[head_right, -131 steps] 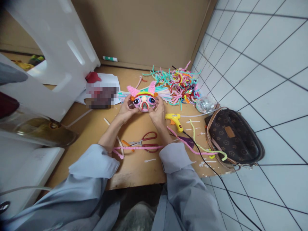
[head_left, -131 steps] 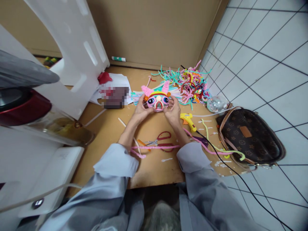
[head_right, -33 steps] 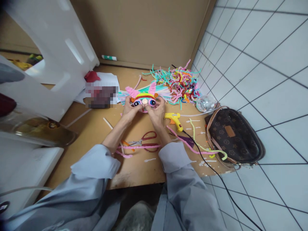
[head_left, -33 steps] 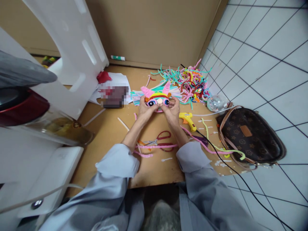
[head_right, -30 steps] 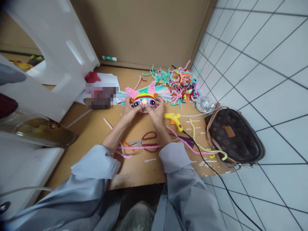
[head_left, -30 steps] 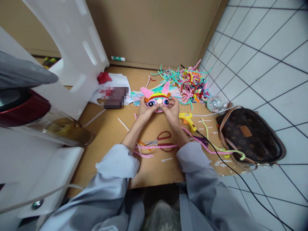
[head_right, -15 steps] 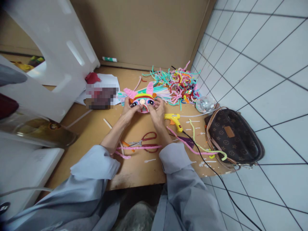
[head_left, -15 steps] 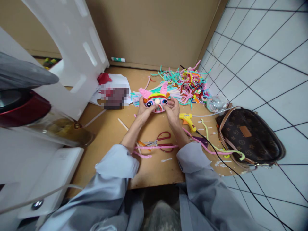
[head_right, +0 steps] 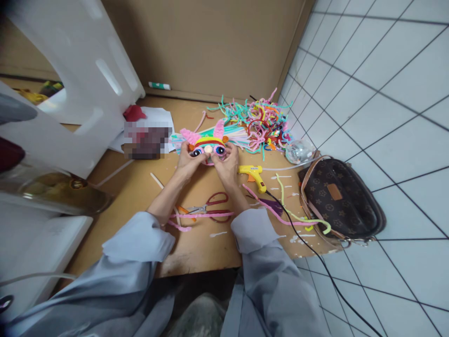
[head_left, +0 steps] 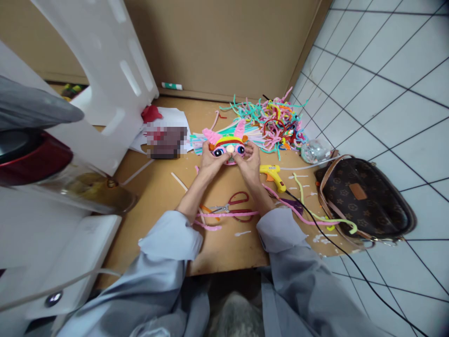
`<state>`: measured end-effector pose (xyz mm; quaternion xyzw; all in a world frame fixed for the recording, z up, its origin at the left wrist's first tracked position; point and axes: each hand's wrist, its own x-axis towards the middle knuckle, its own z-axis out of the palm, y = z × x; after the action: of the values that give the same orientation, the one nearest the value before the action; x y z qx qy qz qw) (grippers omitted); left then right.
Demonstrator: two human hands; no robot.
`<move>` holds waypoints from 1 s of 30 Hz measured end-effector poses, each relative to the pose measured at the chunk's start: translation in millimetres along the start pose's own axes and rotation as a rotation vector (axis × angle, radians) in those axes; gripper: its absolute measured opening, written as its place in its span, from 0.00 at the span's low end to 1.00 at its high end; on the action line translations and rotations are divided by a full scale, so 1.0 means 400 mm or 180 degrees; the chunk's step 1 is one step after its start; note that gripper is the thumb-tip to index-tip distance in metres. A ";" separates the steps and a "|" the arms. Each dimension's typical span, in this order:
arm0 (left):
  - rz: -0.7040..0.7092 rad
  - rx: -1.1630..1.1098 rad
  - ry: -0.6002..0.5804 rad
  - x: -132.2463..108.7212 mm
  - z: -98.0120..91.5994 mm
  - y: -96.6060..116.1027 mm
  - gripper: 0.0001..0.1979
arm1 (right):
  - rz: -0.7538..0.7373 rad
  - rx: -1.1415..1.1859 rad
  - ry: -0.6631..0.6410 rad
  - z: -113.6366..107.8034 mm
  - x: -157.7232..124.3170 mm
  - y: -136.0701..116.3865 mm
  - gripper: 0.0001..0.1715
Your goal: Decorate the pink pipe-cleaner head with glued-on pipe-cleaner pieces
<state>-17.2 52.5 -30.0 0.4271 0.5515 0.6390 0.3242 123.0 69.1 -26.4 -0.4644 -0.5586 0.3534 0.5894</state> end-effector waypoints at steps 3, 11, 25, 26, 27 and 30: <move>-0.0199 -0.0069 -0.0056 -0.006 -0.003 0.018 0.41 | 0.0070 0.0016 0.0013 0.001 0.002 -0.004 0.40; -0.0323 -0.0507 -0.0321 -0.003 -0.021 0.029 0.48 | 0.0397 0.0168 0.0115 -0.013 0.014 -0.031 0.27; -0.0603 -0.0632 -0.0113 0.021 -0.025 0.001 0.41 | 0.0370 0.0232 -0.0087 -0.023 0.021 -0.028 0.22; -0.0587 -0.0673 -0.0140 0.020 -0.024 0.002 0.41 | 0.0353 0.0229 -0.0099 -0.023 0.022 -0.027 0.22; -0.0566 -0.0706 -0.0159 0.019 -0.024 0.003 0.41 | 0.0340 0.0236 -0.0114 -0.024 0.023 -0.026 0.22; -0.0481 -0.0750 -0.0165 0.017 -0.023 0.006 0.41 | 0.0336 0.0314 -0.0155 -0.026 0.026 -0.024 0.23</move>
<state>-28.4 54.1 -26.5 0.3597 0.4947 0.6618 0.4335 133.4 74.2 -13.5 -0.4549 -0.5293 0.4223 0.5784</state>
